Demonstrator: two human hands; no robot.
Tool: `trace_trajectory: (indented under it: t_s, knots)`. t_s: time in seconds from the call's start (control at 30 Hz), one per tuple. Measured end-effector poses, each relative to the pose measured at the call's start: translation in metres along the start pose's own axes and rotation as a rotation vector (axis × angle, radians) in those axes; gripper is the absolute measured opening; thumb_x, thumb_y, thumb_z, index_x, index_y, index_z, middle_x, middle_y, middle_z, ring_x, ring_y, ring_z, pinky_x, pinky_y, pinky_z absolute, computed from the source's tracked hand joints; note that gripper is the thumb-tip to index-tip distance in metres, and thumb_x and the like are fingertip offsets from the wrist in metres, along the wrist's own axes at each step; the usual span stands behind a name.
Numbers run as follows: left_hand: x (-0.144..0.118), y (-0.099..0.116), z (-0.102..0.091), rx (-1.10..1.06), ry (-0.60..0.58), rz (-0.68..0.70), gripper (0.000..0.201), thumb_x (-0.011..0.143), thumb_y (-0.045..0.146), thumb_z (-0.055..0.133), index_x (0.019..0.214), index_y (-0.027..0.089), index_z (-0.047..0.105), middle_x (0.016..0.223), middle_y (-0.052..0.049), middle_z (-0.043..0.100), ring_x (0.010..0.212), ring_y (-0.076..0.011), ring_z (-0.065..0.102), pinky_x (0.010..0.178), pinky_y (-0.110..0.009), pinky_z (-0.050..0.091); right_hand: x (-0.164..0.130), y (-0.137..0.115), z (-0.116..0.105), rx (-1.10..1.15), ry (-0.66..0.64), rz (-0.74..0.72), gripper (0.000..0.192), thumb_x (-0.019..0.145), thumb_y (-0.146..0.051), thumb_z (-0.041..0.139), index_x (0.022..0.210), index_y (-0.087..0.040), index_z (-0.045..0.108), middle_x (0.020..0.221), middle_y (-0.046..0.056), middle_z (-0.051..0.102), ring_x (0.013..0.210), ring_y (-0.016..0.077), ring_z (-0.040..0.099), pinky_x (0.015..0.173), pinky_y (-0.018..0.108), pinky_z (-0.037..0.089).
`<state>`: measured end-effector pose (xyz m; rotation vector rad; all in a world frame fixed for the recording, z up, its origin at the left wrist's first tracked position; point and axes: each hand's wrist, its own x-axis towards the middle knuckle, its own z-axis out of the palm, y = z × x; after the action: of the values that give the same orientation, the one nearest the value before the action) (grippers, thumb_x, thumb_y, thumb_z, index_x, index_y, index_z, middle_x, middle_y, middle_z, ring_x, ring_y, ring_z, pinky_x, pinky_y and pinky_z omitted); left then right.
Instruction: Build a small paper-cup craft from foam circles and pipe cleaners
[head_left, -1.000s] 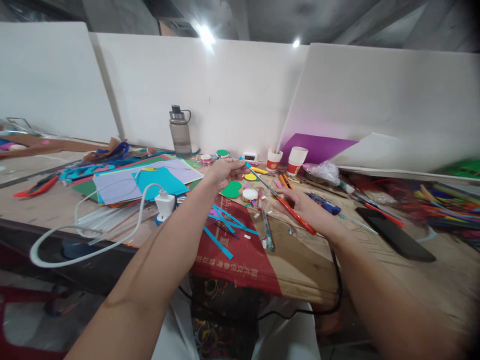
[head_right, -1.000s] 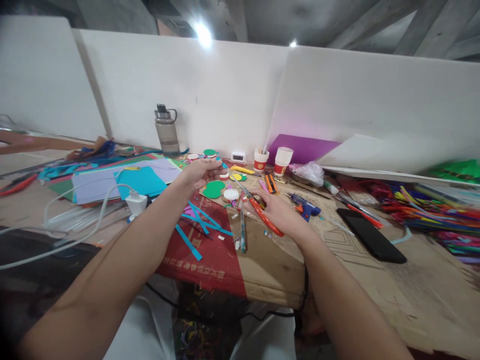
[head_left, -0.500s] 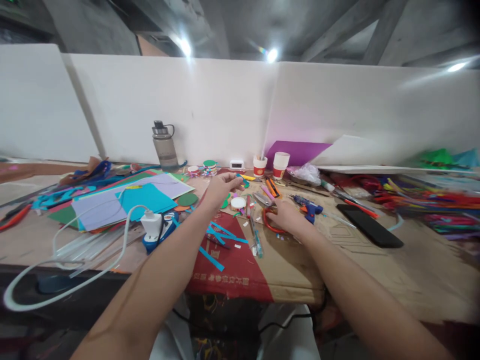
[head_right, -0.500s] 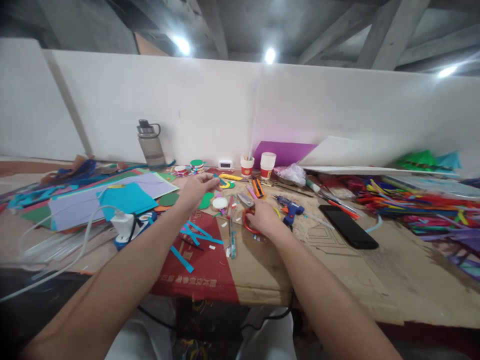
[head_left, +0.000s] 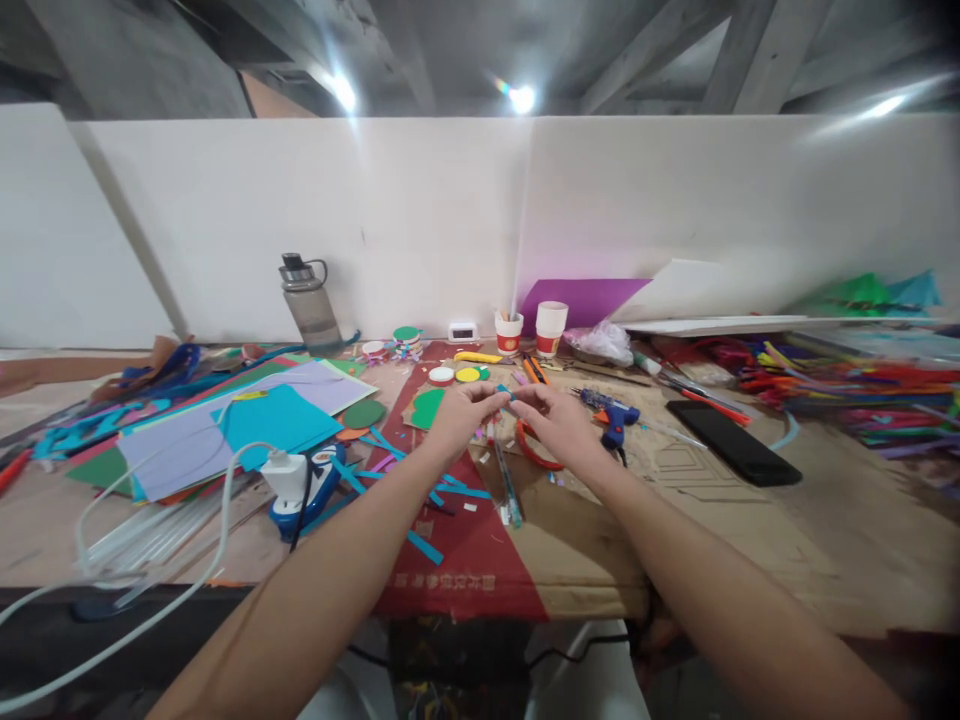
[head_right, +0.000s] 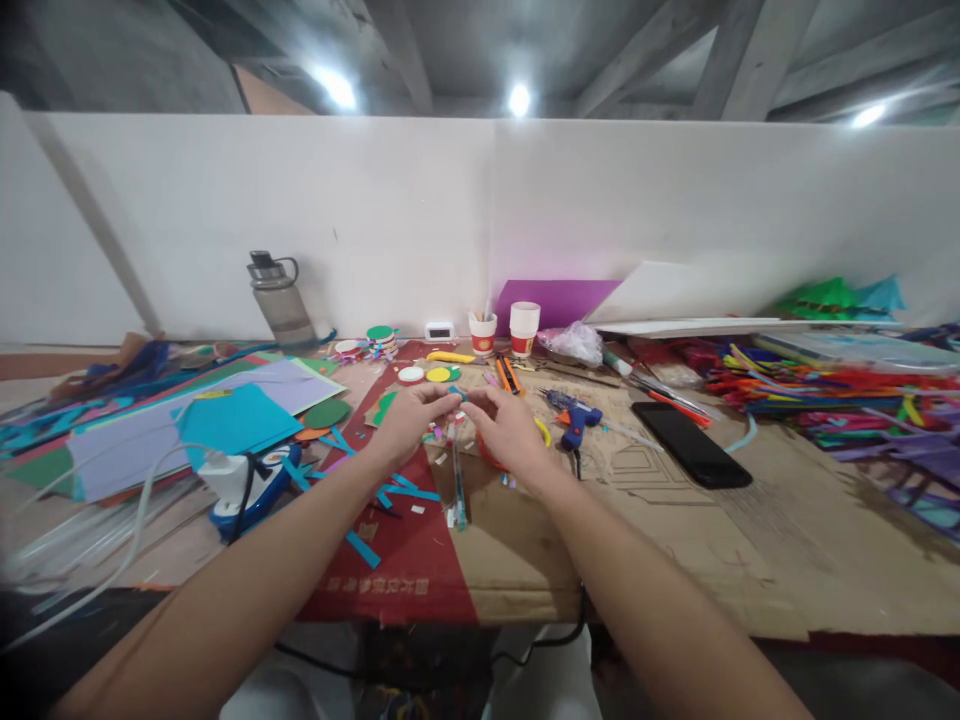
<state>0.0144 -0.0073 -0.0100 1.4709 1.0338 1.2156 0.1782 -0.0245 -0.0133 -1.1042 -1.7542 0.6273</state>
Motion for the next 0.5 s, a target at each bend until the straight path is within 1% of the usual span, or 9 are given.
trace_trajectory:
  t_s: [0.1,0.17,0.3,0.43,0.5]
  knots:
    - [0.0002,-0.0012,0.0008,0.014,-0.033,-0.016,0.022,0.067,0.037,0.075,0.064,0.018,0.066,0.059,0.003,0.057,0.054,-0.0093,0.046,0.054,-0.023,0.035,-0.0007,-0.0013,0.0018,-0.017,0.024,0.074,0.019,0.084,-0.033,0.056,0.080,-0.017,0.067,0.079,0.004,0.070,0.072,0.0156,0.060,0.070,0.027,0.045]
    - [-0.0001,-0.0005,0.0012,0.013,-0.051,-0.041,0.022,0.067,0.037,0.074,0.062,0.018,0.064,0.059,0.002,0.057,0.053,-0.0091,0.046,0.054,-0.023,0.036,-0.0002,-0.0013,0.0015,-0.012,0.011,0.102,0.020,0.083,-0.032,0.055,0.075,-0.017,0.065,0.072,0.002,0.068,0.066,0.0143,0.057,0.066,0.026,0.042]
    - [-0.0012,0.0013,0.0014,0.010,-0.064,-0.076,0.023,0.067,0.035,0.075,0.060,0.017,0.063,0.058,0.002,0.056,0.052,-0.0081,0.045,0.054,-0.022,0.035,0.0001,0.0013,0.0019,0.001,-0.027,0.110,0.019,0.083,-0.032,0.055,0.073,-0.017,0.063,0.067,0.000,0.065,0.062,0.0133,0.053,0.060,0.025,0.039]
    - [-0.0017,0.0002,0.0009,-0.015,-0.104,-0.120,0.026,0.065,0.038,0.077,0.061,0.017,0.062,0.058,0.002,0.056,0.052,-0.0083,0.045,0.053,-0.022,0.036,0.0002,0.0056,0.0030,-0.023,-0.031,0.141,0.019,0.083,-0.032,0.055,0.073,-0.017,0.063,0.065,0.000,0.063,0.060,0.0130,0.051,0.059,0.025,0.038]
    - [-0.0009,-0.0019,0.0000,-0.035,-0.120,-0.143,0.028,0.065,0.039,0.077,0.061,0.016,0.062,0.058,0.002,0.055,0.052,-0.0085,0.046,0.053,-0.023,0.037,0.0016,0.0074,0.0004,-0.061,-0.057,0.142,0.021,0.085,-0.032,0.055,0.074,-0.017,0.064,0.066,0.000,0.064,0.061,0.0134,0.052,0.060,0.025,0.038]
